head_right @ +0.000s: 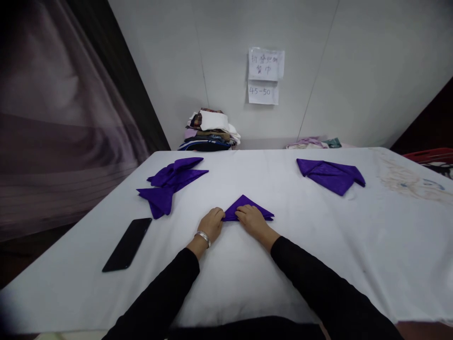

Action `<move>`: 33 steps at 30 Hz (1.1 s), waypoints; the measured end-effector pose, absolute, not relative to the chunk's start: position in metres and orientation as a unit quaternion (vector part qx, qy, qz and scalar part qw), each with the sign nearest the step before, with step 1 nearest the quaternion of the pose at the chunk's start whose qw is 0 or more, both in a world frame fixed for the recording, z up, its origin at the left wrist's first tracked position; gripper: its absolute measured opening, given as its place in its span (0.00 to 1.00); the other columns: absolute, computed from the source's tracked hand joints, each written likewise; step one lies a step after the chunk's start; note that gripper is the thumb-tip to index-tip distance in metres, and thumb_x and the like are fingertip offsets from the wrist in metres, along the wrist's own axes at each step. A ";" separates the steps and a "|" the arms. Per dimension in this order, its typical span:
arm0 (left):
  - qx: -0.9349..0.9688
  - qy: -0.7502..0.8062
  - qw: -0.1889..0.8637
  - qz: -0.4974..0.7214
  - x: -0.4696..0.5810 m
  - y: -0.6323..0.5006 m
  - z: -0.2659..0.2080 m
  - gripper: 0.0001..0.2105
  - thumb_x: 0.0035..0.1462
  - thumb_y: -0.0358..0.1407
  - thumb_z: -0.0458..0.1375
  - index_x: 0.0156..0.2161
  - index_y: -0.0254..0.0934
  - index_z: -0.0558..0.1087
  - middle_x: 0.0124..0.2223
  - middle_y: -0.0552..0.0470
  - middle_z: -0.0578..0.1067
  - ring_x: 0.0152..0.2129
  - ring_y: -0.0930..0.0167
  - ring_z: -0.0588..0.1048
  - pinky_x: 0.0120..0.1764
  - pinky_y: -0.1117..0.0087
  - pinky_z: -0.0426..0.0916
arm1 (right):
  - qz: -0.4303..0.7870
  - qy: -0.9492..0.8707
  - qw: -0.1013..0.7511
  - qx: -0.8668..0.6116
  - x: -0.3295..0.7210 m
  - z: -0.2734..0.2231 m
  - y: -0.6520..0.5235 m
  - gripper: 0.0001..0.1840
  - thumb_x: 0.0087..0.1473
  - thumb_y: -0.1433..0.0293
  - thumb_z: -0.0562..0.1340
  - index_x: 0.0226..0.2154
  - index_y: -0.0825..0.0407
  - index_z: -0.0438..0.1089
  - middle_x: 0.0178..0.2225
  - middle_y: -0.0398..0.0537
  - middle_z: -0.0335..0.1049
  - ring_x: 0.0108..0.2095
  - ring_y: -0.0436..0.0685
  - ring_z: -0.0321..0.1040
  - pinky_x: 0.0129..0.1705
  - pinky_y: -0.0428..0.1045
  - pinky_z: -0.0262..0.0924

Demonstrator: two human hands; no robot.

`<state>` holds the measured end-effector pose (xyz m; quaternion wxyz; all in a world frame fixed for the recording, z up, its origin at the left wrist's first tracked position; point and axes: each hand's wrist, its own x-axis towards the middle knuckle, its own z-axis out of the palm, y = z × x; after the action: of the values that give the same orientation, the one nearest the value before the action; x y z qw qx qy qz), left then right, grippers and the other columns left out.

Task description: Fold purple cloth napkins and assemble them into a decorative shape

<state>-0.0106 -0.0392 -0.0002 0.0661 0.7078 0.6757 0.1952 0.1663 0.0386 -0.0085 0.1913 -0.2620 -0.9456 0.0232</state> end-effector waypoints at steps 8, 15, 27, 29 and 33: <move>0.693 0.677 0.081 0.233 -0.018 -0.032 -0.005 0.13 0.44 0.19 0.48 0.31 0.40 0.64 0.36 0.54 0.66 0.35 0.71 0.65 0.35 0.71 0.63 | 0.013 -0.938 0.230 -0.259 0.185 -0.018 0.047 0.13 0.56 0.74 0.54 0.42 0.54 0.69 0.44 0.52 0.69 0.43 0.59 0.64 0.43 0.54 0.61; 0.679 0.671 0.101 0.280 -0.023 -0.037 -0.008 0.10 0.45 0.22 0.51 0.31 0.39 0.65 0.34 0.55 0.67 0.33 0.74 0.66 0.37 0.73 0.64 | 0.035 -0.931 0.244 -0.269 0.194 -0.020 0.046 0.09 0.54 0.75 0.54 0.36 0.53 0.68 0.42 0.52 0.70 0.42 0.58 0.65 0.44 0.54 0.61; 0.706 0.657 0.072 0.255 -0.028 -0.037 -0.009 0.04 0.54 0.30 0.51 0.31 0.39 0.67 0.36 0.53 0.68 0.36 0.70 0.65 0.39 0.68 0.63 | 0.031 -0.933 0.259 -0.249 0.213 -0.023 0.040 0.15 0.59 0.70 0.51 0.44 0.54 0.68 0.45 0.54 0.69 0.46 0.59 0.64 0.48 0.57 0.60; 0.707 0.656 0.069 0.255 -0.029 -0.036 -0.010 0.04 0.55 0.30 0.51 0.31 0.39 0.67 0.36 0.53 0.68 0.36 0.70 0.65 0.40 0.68 0.63 | 0.040 -0.928 0.266 -0.257 0.224 -0.029 0.039 0.16 0.59 0.70 0.50 0.46 0.53 0.67 0.47 0.53 0.68 0.48 0.58 0.63 0.50 0.58 0.59; 0.711 0.651 0.061 0.259 -0.032 -0.038 -0.012 0.05 0.55 0.30 0.50 0.31 0.39 0.68 0.36 0.53 0.68 0.36 0.70 0.65 0.39 0.68 0.64 | 0.078 -0.929 0.247 -0.264 0.244 -0.033 0.034 0.19 0.60 0.68 0.49 0.52 0.51 0.62 0.52 0.52 0.64 0.54 0.57 0.57 0.54 0.57 0.57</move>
<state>-0.0323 -0.0379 -0.0123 0.0607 0.7112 0.6506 0.2591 0.2439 0.0338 -0.0333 0.2471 -0.2642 -0.9290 0.0781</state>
